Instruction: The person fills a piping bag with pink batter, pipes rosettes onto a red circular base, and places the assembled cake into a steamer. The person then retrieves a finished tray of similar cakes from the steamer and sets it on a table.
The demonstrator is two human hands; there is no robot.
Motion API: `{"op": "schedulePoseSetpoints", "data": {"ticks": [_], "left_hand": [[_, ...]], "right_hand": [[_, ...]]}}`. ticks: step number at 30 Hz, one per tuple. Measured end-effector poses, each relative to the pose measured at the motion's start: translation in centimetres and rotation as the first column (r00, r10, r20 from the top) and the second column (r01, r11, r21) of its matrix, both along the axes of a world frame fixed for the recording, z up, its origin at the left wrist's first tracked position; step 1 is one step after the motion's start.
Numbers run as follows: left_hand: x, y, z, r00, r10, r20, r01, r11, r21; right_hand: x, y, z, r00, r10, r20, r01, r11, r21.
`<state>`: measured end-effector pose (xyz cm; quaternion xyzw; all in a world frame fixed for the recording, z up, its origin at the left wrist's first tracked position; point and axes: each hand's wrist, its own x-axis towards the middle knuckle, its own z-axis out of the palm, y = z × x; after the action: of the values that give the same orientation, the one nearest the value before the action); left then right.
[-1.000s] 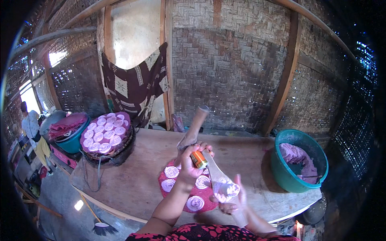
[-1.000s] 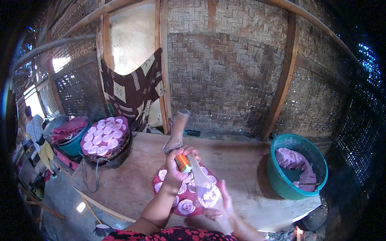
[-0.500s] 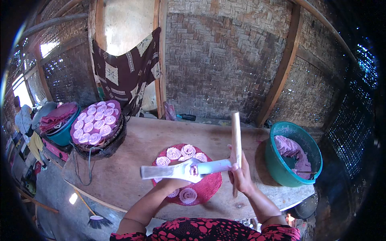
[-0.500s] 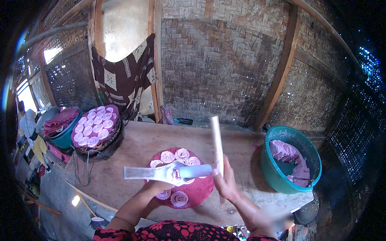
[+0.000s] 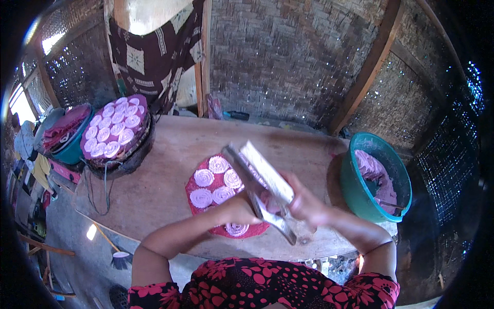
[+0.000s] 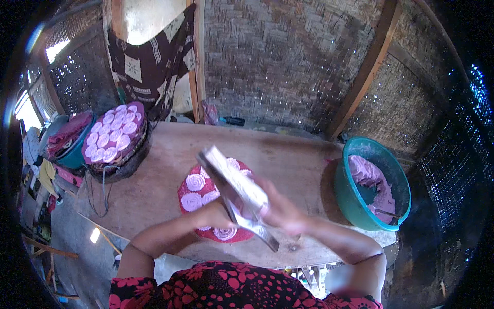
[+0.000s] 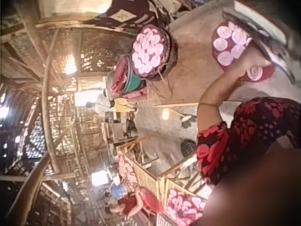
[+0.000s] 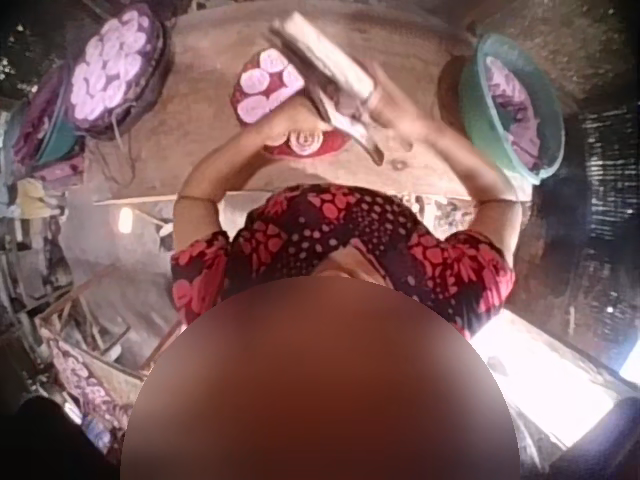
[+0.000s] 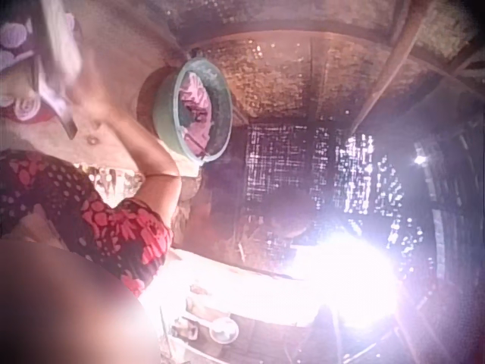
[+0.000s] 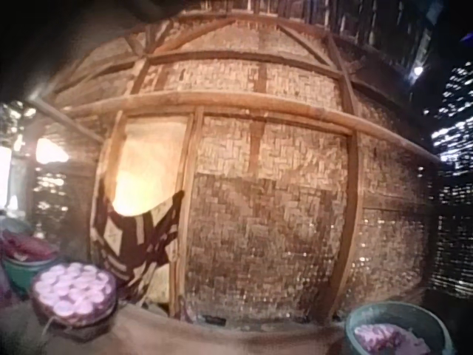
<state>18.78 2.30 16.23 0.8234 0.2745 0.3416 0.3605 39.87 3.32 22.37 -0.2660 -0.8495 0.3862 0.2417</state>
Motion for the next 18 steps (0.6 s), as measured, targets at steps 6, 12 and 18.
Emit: {"op": "schedulePoseSetpoints", "data": {"ticks": [6,12,18], "left_hand": [[-2.7,2.4,7.9,0.942,-0.123,0.312,0.139,0.99,-0.029],[-1.5,10.9,4.3,0.098,0.223,0.97,0.664,0.711,-0.231],[0.7,15.0,-12.5,-0.143,0.477,0.867,0.636,0.715,-0.289]], "right_hand": [[6.0,1.5,1.6,0.956,0.154,-0.249,-0.292,0.488,-0.822],[7.2,2.8,-2.0,0.998,0.043,-0.053,-0.065,0.357,-0.932],[5.2,5.1,-7.5,0.923,-0.055,0.38,0.373,0.366,-0.852]]}}
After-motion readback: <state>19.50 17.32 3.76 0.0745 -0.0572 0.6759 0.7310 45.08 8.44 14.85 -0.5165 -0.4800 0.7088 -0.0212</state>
